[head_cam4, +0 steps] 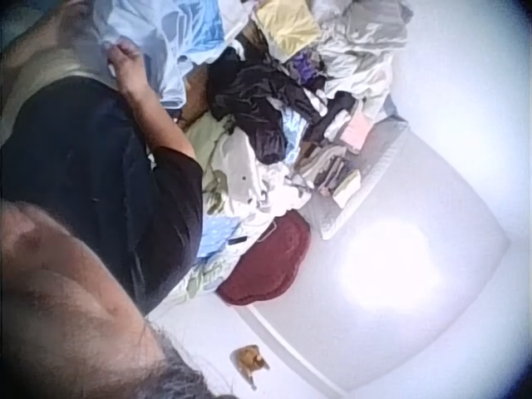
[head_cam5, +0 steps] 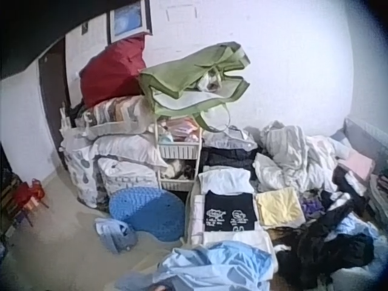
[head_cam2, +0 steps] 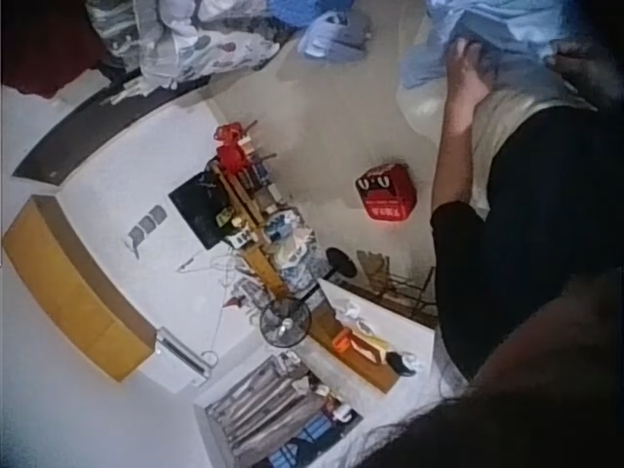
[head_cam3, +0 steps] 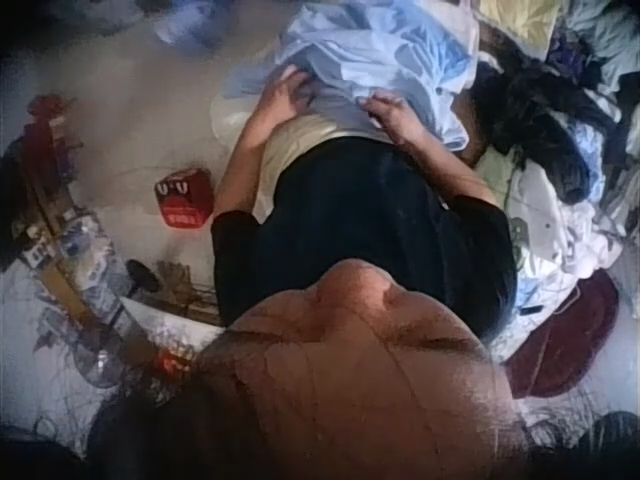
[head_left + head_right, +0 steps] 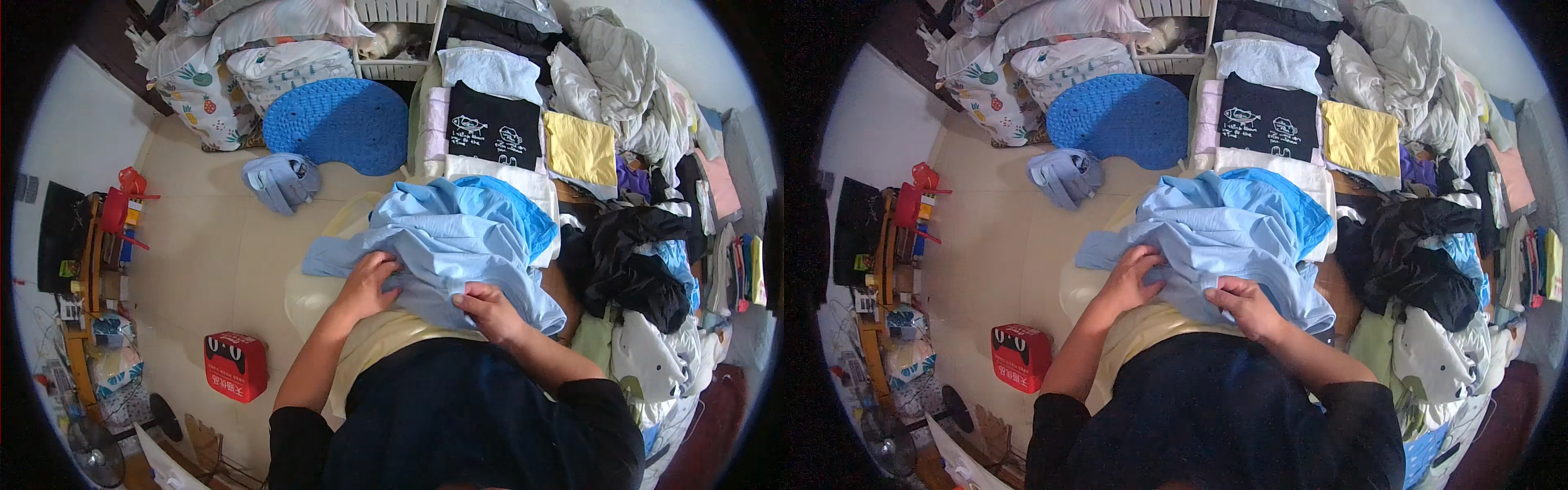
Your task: The person is folding a blue ombre t-shirt on a bed.
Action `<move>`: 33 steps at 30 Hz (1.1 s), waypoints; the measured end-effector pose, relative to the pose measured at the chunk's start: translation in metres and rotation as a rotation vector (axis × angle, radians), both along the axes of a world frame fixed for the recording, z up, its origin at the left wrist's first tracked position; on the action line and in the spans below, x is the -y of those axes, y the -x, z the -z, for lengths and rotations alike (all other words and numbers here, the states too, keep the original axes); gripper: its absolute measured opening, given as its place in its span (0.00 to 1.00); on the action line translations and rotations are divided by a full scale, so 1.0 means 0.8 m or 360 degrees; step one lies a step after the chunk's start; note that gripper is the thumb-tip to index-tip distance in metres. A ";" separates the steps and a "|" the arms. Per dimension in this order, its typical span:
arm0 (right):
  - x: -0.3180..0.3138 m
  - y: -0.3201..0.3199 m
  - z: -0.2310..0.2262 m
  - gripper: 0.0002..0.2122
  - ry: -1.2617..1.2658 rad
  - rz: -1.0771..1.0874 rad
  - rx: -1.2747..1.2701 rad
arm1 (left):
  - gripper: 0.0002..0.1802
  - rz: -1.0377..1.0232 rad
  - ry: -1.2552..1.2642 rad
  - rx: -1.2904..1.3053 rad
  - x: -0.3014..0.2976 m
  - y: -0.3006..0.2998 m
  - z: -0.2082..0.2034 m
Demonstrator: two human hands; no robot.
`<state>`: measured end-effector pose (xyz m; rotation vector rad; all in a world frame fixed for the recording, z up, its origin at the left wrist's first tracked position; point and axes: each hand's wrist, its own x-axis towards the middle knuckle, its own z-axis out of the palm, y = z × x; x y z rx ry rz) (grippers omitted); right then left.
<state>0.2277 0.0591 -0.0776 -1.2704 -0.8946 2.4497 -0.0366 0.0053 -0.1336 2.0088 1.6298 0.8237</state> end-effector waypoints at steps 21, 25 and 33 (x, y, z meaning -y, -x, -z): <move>0.029 0.009 -0.026 0.12 0.0534 0.0026 -0.0675 | 0.19 -0.0418 -0.0796 0.0047 0.083 0.026 -0.096; 0.028 0.018 -0.034 0.01 -0.0149 -0.0047 -0.0645 | 0.18 -0.0435 -0.0586 -0.0075 0.097 0.029 -0.088; 0.024 -0.004 -0.066 0.04 -0.0782 -0.0163 -0.0510 | 0.19 -0.0166 -0.0333 -0.0130 0.064 -0.019 -0.164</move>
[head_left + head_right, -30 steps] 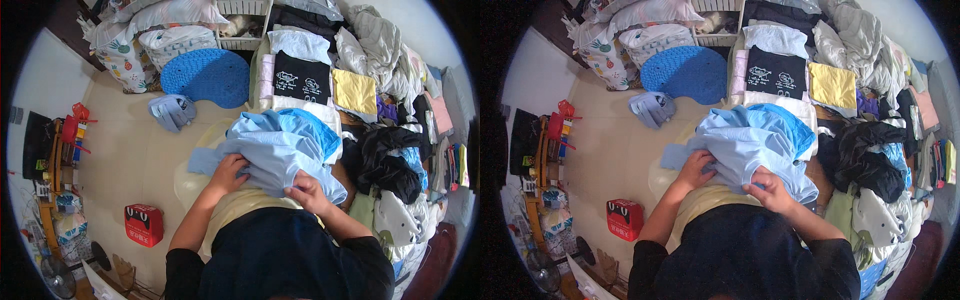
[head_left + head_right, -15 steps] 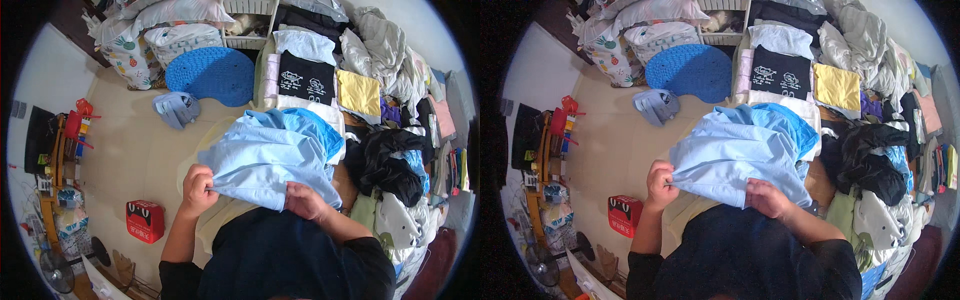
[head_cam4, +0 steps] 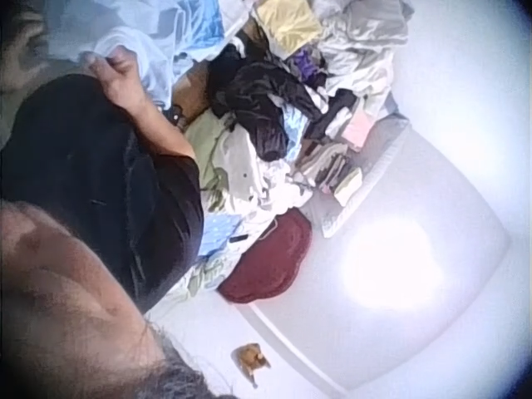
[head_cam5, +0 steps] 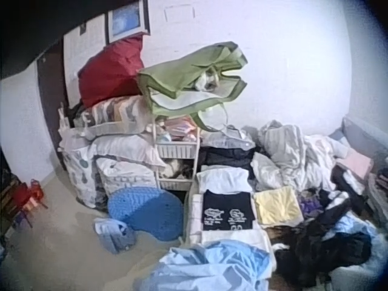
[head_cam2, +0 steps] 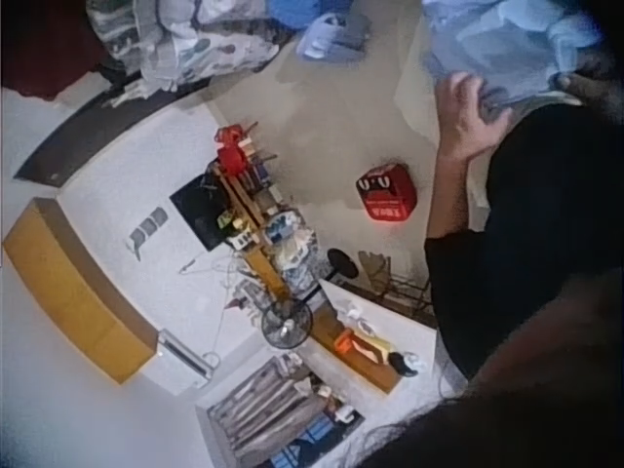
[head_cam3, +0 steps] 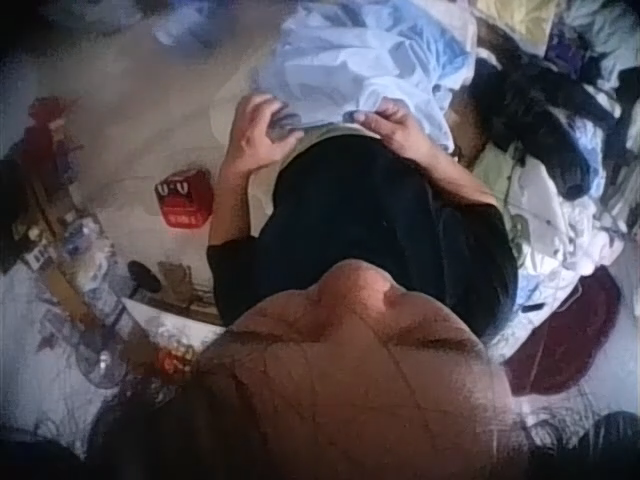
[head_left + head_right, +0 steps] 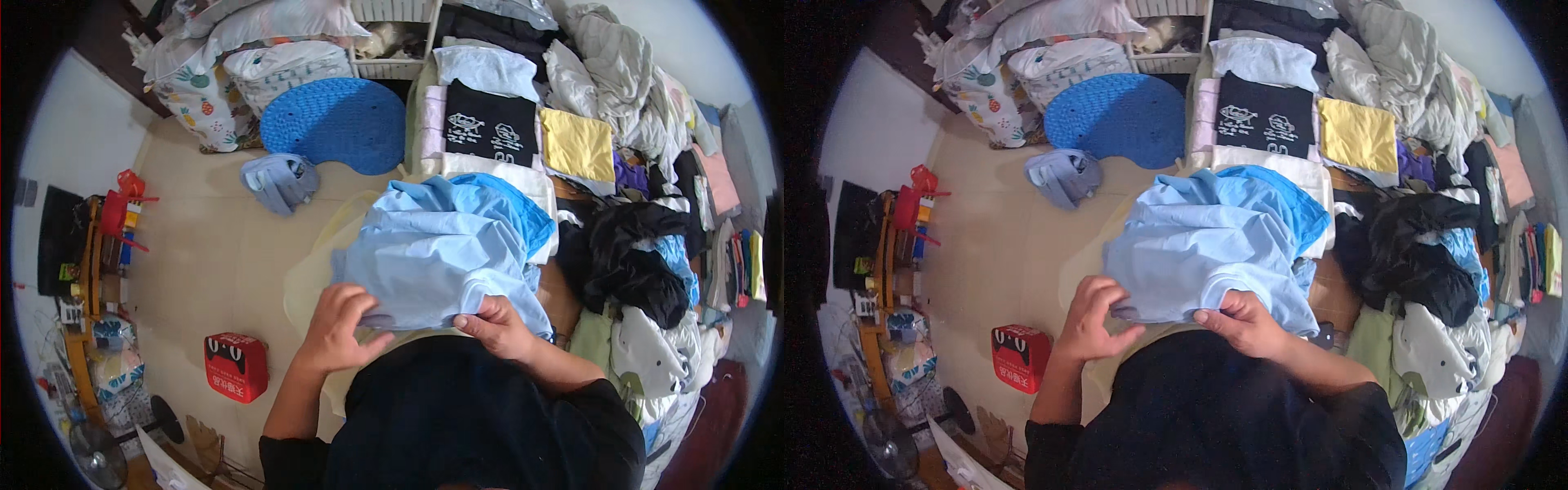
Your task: The person is folding a blue ombre t-shirt on a bed.
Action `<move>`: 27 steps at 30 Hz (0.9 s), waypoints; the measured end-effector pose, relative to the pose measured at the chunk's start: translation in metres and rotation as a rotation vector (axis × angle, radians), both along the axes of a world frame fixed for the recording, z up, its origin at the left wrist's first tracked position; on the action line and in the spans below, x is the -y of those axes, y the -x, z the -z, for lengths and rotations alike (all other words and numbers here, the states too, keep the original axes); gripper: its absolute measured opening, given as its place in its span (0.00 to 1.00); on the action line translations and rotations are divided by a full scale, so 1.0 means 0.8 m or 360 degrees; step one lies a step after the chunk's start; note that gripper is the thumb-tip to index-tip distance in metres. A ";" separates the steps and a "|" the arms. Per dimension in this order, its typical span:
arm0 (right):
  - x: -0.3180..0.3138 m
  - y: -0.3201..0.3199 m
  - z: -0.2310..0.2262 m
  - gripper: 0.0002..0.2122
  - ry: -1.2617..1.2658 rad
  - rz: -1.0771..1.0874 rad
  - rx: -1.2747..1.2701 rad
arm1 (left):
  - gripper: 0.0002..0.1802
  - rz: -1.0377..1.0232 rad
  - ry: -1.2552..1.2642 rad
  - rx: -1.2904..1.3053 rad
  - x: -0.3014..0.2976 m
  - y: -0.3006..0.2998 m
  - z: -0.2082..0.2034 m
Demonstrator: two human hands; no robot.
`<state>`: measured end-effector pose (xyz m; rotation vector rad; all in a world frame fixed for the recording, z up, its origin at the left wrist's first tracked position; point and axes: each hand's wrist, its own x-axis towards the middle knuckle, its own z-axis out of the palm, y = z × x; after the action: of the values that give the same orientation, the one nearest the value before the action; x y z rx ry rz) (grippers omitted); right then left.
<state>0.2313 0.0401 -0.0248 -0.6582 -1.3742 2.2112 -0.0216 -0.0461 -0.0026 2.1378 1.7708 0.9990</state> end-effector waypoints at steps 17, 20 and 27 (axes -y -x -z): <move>0.008 -0.114 0.016 0.06 -0.0961 0.0735 0.0983 | 0.13 -0.0312 0.0249 0.0872 -0.015 0.005 0.010; 0.013 -0.126 0.014 0.07 -0.1332 0.0689 0.1094 | 0.11 -0.0276 0.0200 0.0877 -0.029 0.001 -0.003; 0.022 -0.139 0.025 0.19 -0.1939 0.0228 0.1336 | 0.12 -0.0257 0.0150 0.0862 -0.038 0.017 -0.012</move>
<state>0.3428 0.0227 -0.0452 -1.1119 -2.5210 0.5941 -0.0349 -0.0158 0.0072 1.4908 1.6835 1.3446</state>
